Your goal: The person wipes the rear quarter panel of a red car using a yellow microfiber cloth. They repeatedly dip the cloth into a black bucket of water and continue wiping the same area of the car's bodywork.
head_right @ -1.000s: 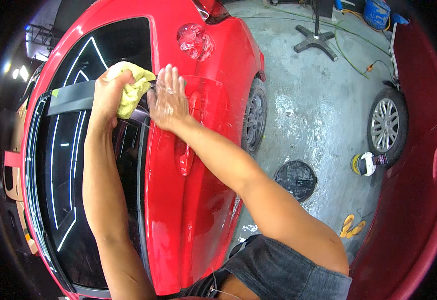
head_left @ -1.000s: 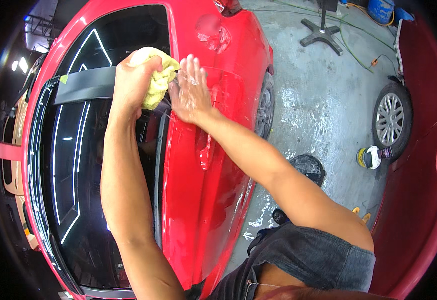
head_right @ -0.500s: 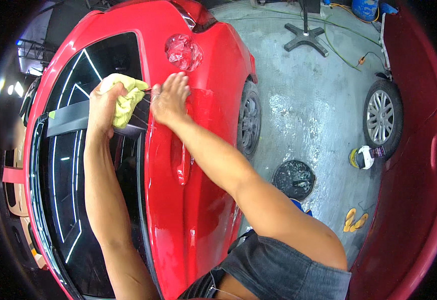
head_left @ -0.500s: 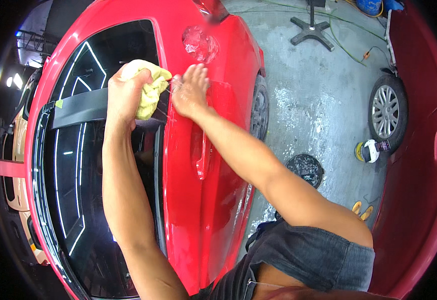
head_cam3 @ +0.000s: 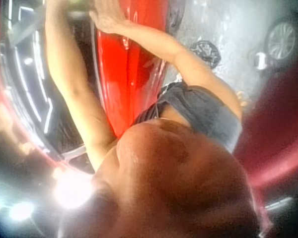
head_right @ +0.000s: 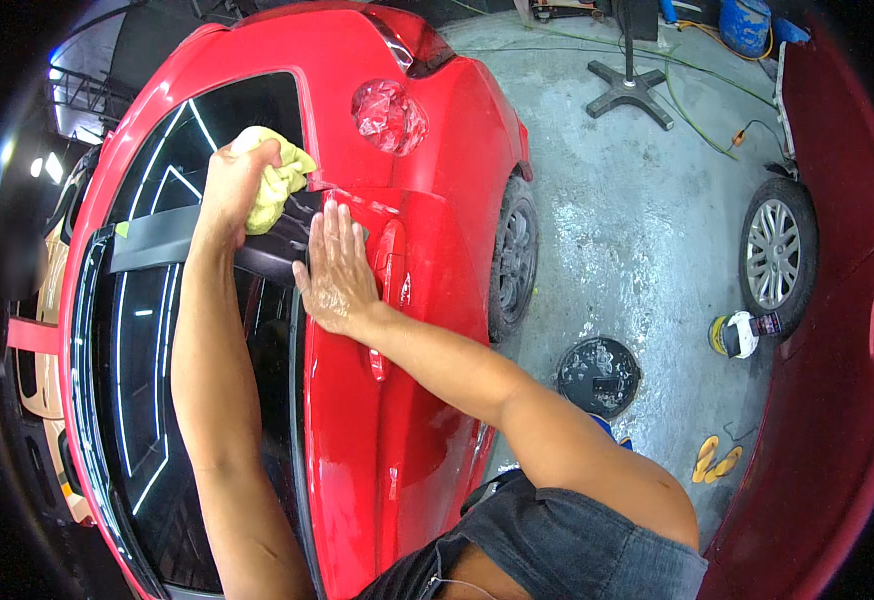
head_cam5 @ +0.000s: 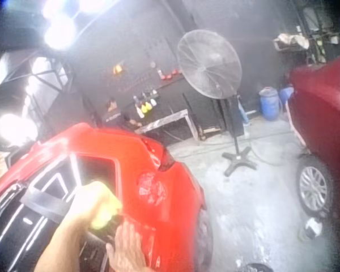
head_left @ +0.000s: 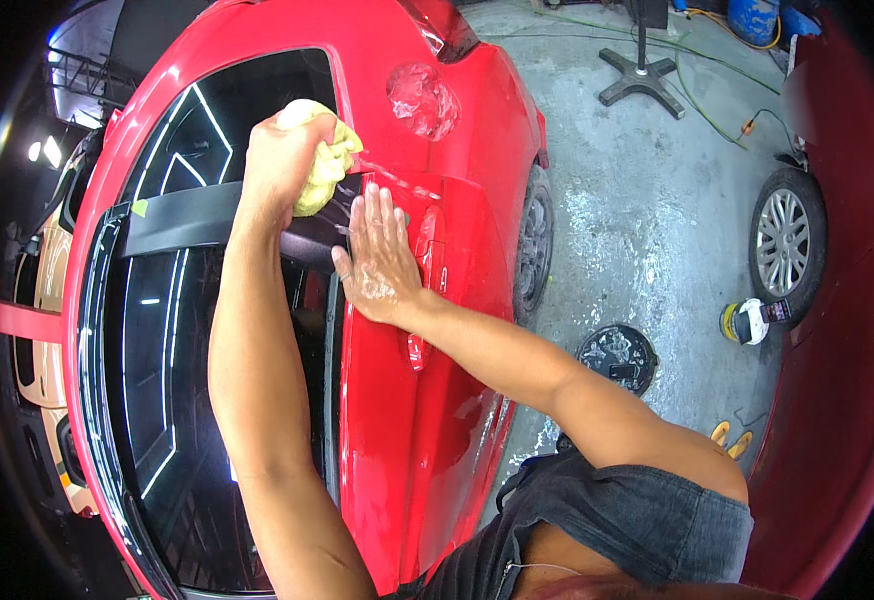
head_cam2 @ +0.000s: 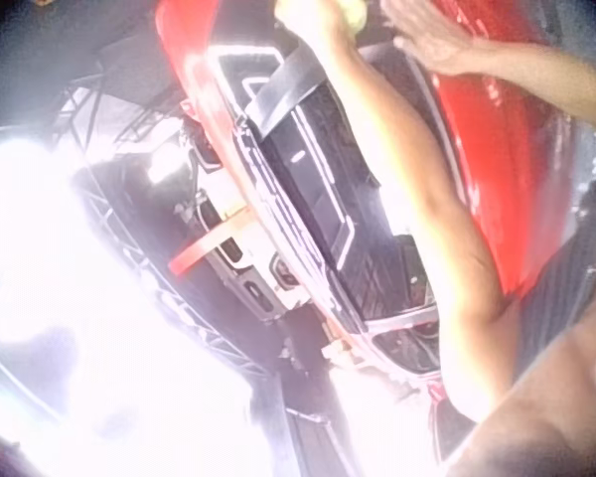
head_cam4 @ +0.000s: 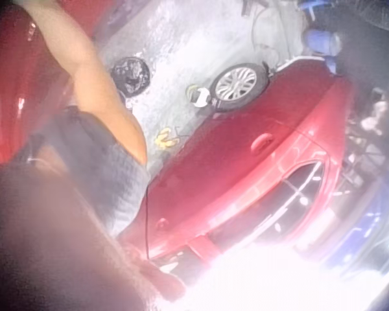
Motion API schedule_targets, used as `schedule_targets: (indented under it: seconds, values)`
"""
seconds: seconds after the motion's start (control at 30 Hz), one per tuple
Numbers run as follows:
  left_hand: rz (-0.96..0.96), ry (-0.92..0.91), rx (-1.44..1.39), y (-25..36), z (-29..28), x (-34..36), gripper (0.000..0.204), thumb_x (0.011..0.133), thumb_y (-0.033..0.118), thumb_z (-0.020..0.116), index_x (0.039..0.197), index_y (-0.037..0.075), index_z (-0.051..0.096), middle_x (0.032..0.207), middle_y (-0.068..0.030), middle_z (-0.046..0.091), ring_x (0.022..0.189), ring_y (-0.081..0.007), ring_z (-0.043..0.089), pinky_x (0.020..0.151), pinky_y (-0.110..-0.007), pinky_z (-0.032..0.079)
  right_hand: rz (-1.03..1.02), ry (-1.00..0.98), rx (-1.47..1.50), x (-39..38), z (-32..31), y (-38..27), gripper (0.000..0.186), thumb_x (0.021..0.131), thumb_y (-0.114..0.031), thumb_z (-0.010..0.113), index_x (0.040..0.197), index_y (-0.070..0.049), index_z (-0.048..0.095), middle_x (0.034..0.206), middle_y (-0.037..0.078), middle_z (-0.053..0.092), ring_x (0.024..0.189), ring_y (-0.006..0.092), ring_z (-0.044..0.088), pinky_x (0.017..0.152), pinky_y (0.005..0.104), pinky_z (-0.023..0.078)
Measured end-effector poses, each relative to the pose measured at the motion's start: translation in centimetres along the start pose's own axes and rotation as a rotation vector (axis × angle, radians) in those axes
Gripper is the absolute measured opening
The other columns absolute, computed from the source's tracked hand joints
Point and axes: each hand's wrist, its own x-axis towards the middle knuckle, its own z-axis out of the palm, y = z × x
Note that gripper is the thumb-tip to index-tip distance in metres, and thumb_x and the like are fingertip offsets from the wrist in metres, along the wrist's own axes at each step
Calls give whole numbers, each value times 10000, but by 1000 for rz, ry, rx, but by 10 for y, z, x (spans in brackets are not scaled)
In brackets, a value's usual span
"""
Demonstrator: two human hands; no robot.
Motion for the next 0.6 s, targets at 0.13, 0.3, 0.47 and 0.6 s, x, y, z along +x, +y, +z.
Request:
schedule_targets:
  seconds: [0.13,0.3,0.47,0.6]
  values:
    - [14,4,1,-5,0,1,294,721,124,673,958,-46,713,835,-115,729,701,-175,702,679,-301,555,84,4,72,62,-11,38,762,1038,-388,433,1522,164,229,1615,387,134,1526,519,119,1238,605,114]
    - [53,5,25,-23,-14,-2,302,738,148,673,974,-33,725,862,-116,737,714,-168,702,671,-302,544,-90,-81,-7,10,-16,16,741,1063,-414,344,1548,132,216,1636,342,150,1548,459,115,1257,549,99]
    - [73,-33,-28,-27,-1,-25,305,748,135,655,1014,-6,701,873,-83,717,712,-149,673,643,-284,523,62,-24,-63,43,-14,23,768,1049,-416,381,1549,137,199,1633,356,136,1544,483,92,1241,597,88]
    - [127,-69,38,-52,-10,-49,328,749,138,633,1047,15,693,889,-71,710,713,-122,656,647,-259,513,-2,-39,-24,-63,2,-35,768,1014,-375,465,1522,160,253,1617,390,129,1526,535,87,1224,642,73]
